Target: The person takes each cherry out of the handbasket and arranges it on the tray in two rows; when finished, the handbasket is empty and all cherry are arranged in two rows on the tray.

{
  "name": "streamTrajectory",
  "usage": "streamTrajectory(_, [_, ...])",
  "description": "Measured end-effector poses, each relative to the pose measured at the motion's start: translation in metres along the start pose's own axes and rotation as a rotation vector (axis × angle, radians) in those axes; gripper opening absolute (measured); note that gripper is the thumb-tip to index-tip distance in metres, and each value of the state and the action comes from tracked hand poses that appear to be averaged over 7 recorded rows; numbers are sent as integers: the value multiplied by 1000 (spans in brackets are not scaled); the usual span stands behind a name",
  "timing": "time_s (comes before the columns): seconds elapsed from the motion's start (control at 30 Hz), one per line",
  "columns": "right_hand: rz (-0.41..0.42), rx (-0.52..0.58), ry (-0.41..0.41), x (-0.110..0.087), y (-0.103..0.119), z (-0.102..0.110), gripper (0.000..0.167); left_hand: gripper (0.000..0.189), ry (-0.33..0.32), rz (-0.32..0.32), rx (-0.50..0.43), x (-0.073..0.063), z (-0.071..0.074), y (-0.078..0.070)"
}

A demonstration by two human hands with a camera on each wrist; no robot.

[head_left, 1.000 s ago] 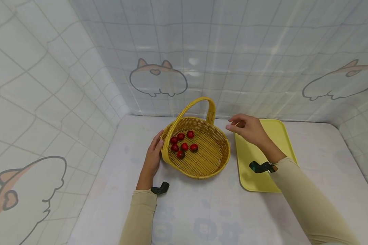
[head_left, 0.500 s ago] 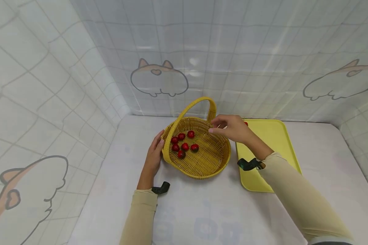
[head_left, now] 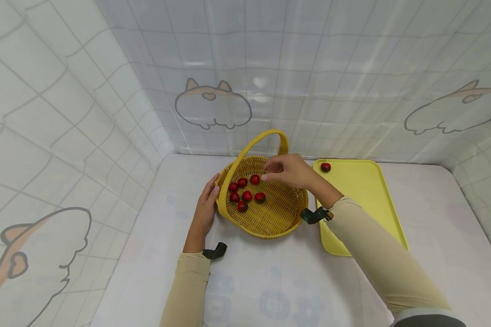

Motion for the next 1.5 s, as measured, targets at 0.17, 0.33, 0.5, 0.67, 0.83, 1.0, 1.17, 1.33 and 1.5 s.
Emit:
streamTrajectory(0.17, [-1,-6,60,9,2,-13,42,54,-4,7,6,0,1,1])
streamTrajectory(0.33, [-38,2,152,15,-1,-28,34,54,-7,12,8,0,1,2])
streamTrajectory(0.5, [-49,-40,230,19,-6,-42,36,53,-6,9,10,-1,1,2])
streamTrajectory(0.67, [-51,-136,289,24,-15,-53,33,51,-4,9,5,-1,1,2])
streamTrajectory(0.83, [-87,-168,303,25,-24,-58,35,51,-1,6,4,-1,1,3])
streamTrajectory(1.0, [-122,-163,329,25,-32,-64,36,53,0,5,-1,-1,0,2])
streamTrajectory(1.17, [-137,-121,347,26,-37,-69,35,53,1,-5,7,-2,-1,0])
streamTrajectory(1.33, [-167,-86,358,27,-41,-73,33,54,-3,-11,8,-2,0,0])
streamTrajectory(1.5, [-148,-96,361,27,-43,-75,31,54,-1,-7,4,-2,-1,-2])
Point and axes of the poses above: each hand's wrist, its own x-axis towards the middle knuckle, its own z-axis out of the back of the hand, y = z × x, the point moved 6 cm from there along x, towards the middle knuckle, and after that the axes turned 4 degrees about -y, right-handed, at the moved point
